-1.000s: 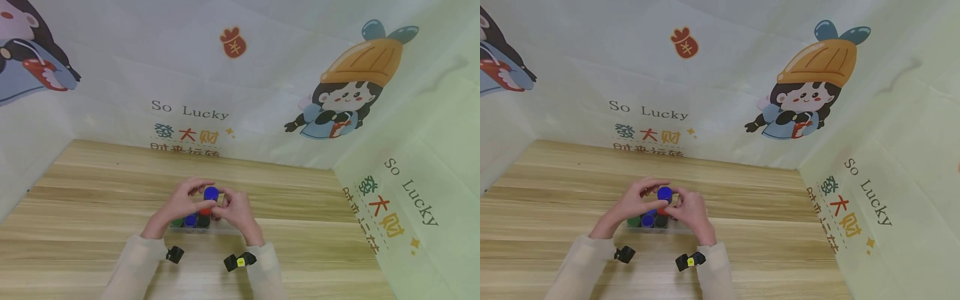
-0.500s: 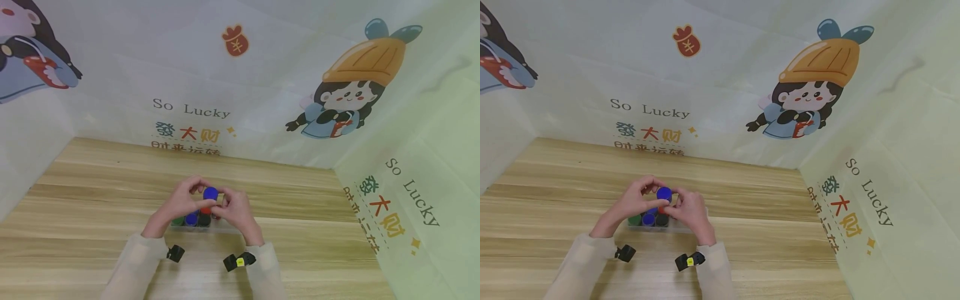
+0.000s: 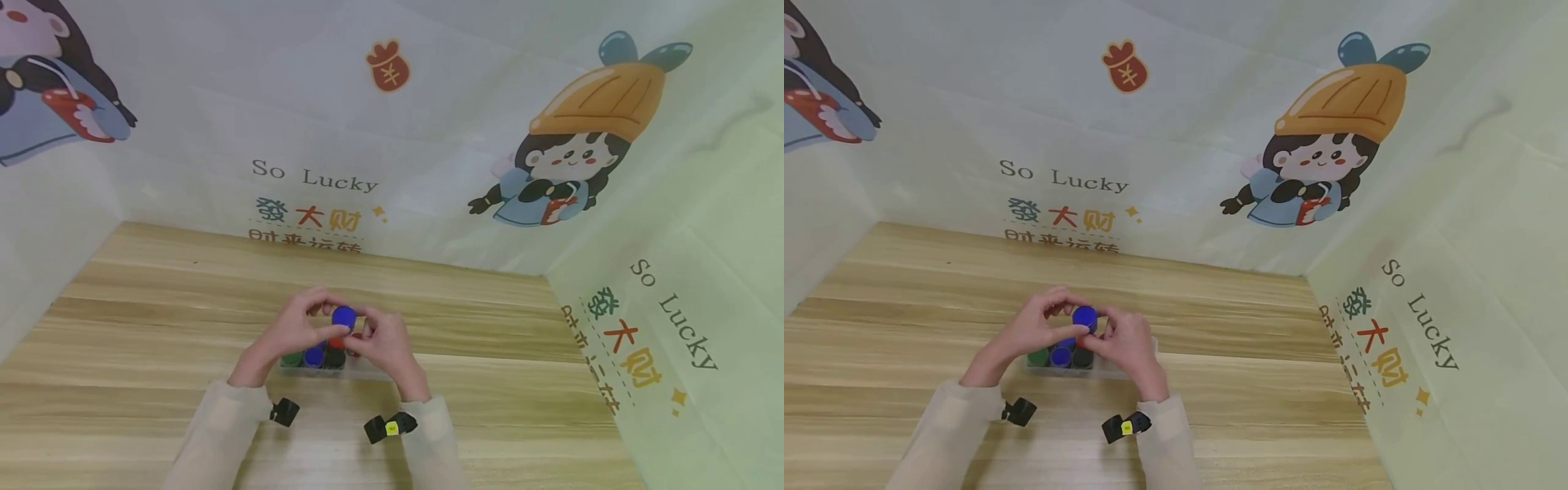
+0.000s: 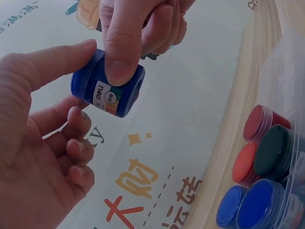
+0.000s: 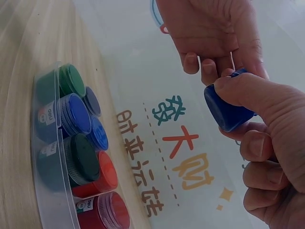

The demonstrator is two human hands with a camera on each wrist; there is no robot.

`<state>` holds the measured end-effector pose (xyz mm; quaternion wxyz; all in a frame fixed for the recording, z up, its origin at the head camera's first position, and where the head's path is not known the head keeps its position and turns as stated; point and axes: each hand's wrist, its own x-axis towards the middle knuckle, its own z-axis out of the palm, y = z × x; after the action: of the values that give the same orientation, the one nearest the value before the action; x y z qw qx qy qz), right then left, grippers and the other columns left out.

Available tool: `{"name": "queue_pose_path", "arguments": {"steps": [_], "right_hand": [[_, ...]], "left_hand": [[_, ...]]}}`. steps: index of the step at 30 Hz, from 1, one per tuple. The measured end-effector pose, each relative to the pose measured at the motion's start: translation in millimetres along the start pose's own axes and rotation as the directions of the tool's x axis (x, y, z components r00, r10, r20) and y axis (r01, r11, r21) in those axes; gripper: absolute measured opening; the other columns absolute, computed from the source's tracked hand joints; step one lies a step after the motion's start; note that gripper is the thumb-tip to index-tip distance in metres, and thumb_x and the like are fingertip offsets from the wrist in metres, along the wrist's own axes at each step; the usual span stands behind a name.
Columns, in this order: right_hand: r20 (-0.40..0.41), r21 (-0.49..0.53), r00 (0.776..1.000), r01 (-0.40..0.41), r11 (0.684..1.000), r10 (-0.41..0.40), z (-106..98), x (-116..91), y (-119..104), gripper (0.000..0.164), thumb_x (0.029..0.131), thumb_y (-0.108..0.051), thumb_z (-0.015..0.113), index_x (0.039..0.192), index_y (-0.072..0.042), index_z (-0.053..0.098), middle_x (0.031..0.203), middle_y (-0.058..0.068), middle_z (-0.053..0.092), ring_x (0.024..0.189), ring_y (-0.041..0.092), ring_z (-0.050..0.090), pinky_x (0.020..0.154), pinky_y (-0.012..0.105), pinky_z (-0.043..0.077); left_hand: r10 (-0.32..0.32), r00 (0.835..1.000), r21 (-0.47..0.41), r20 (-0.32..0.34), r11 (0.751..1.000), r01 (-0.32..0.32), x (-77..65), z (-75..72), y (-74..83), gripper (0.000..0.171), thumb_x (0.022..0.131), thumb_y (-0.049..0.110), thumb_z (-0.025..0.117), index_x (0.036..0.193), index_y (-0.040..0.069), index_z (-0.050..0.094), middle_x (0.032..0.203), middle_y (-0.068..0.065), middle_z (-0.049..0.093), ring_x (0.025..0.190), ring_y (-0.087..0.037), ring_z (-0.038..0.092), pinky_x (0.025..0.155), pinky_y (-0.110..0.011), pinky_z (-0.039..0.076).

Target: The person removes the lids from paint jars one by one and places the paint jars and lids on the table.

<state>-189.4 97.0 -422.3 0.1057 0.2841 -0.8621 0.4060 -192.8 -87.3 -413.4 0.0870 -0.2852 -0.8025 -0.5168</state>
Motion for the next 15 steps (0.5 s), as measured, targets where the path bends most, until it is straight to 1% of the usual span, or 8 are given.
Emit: {"name": "queue_pose_path", "arguments": {"steps": [2, 4, 8, 11, 13, 15], "right_hand": [[-0.005, -0.004, 1.0, 0.001, 1.0, -0.001, 0.1, -0.6, 0.7, 0.03, 0.073, -0.005, 0.075, 0.102, 0.001, 0.067, 0.048, -0.005, 0.045, 0.041, -0.006, 0.033, 0.041, 0.015, 0.028], [-0.005, -0.005, 1.0, 0.001, 1.0, -0.001, -0.1, -0.7, 1.1, 0.03, 0.072, -0.004, 0.075, 0.101, 0.001, 0.067, 0.048, -0.005, 0.044, 0.041, -0.006, 0.032, 0.041, 0.014, 0.028], [-0.006, 0.002, 1.0, 0.0, 1.0, 0.0, -2.4, -0.8, 0.7, 0.029, 0.074, -0.005, 0.074, 0.102, 0.0, 0.067, 0.047, -0.004, 0.045, 0.04, -0.006, 0.032, 0.04, 0.015, 0.028], [-0.003, -0.002, 1.0, -0.008, 1.0, 0.008, -3.7, -1.3, 1.6, 0.029, 0.076, -0.007, 0.074, 0.103, 0.0, 0.067, 0.047, -0.004, 0.045, 0.04, -0.006, 0.033, 0.04, 0.015, 0.027], [0.0, -0.005, 1.0, -0.019, 1.0, 0.019, -4.3, -1.8, 2.0, 0.029, 0.075, -0.008, 0.074, 0.102, 0.001, 0.067, 0.047, -0.004, 0.046, 0.04, -0.006, 0.033, 0.04, 0.014, 0.027], [0.002, -0.012, 1.0, -0.029, 1.0, 0.029, -3.9, -2.5, 3.4, 0.029, 0.075, -0.009, 0.075, 0.101, 0.001, 0.067, 0.047, -0.004, 0.046, 0.04, -0.005, 0.034, 0.04, 0.014, 0.028]], "left_hand": [[-0.024, 1.0, 0.006, -0.003, 1.0, 0.024, 0.4, 1.3, -0.8, 0.026, 0.075, 0.012, 0.079, 0.098, 0.007, 0.067, 0.079, 0.0, 0.05, 0.072, -0.019, 0.042, 0.065, -0.033, 0.035], [-0.028, 1.0, 0.01, 0.004, 1.0, 0.028, 0.6, 1.9, -1.4, 0.03, 0.075, 0.013, 0.079, 0.101, 0.005, 0.066, 0.08, 0.0, 0.049, 0.073, -0.017, 0.041, 0.065, -0.032, 0.035], [0.033, 0.999, 0.004, 0.021, 0.999, -0.033, 1.3, 1.7, -3.8, 0.036, 0.076, 0.008, 0.077, 0.109, 0.001, 0.066, 0.081, -0.002, 0.051, 0.073, -0.015, 0.04, 0.063, -0.032, 0.034], [0.056, 0.998, 0.007, 0.026, 0.998, -0.056, 2.4, 1.8, -3.9, 0.033, 0.075, 0.005, 0.077, 0.107, 0.002, 0.068, 0.081, -0.002, 0.052, 0.072, -0.015, 0.04, 0.062, -0.032, 0.034], [0.044, 0.999, 0.018, 0.021, 0.999, -0.044, 3.1, 2.7, -2.6, 0.031, 0.074, 0.006, 0.078, 0.104, 0.004, 0.069, 0.081, -0.001, 0.052, 0.072, -0.016, 0.041, 0.063, -0.031, 0.034], [0.019, 1.0, 0.032, 0.009, 0.999, -0.02, 3.5, 4.7, -1.2, 0.03, 0.073, 0.008, 0.08, 0.1, 0.006, 0.069, 0.079, -0.001, 0.051, 0.072, -0.019, 0.042, 0.063, -0.03, 0.034]]}}
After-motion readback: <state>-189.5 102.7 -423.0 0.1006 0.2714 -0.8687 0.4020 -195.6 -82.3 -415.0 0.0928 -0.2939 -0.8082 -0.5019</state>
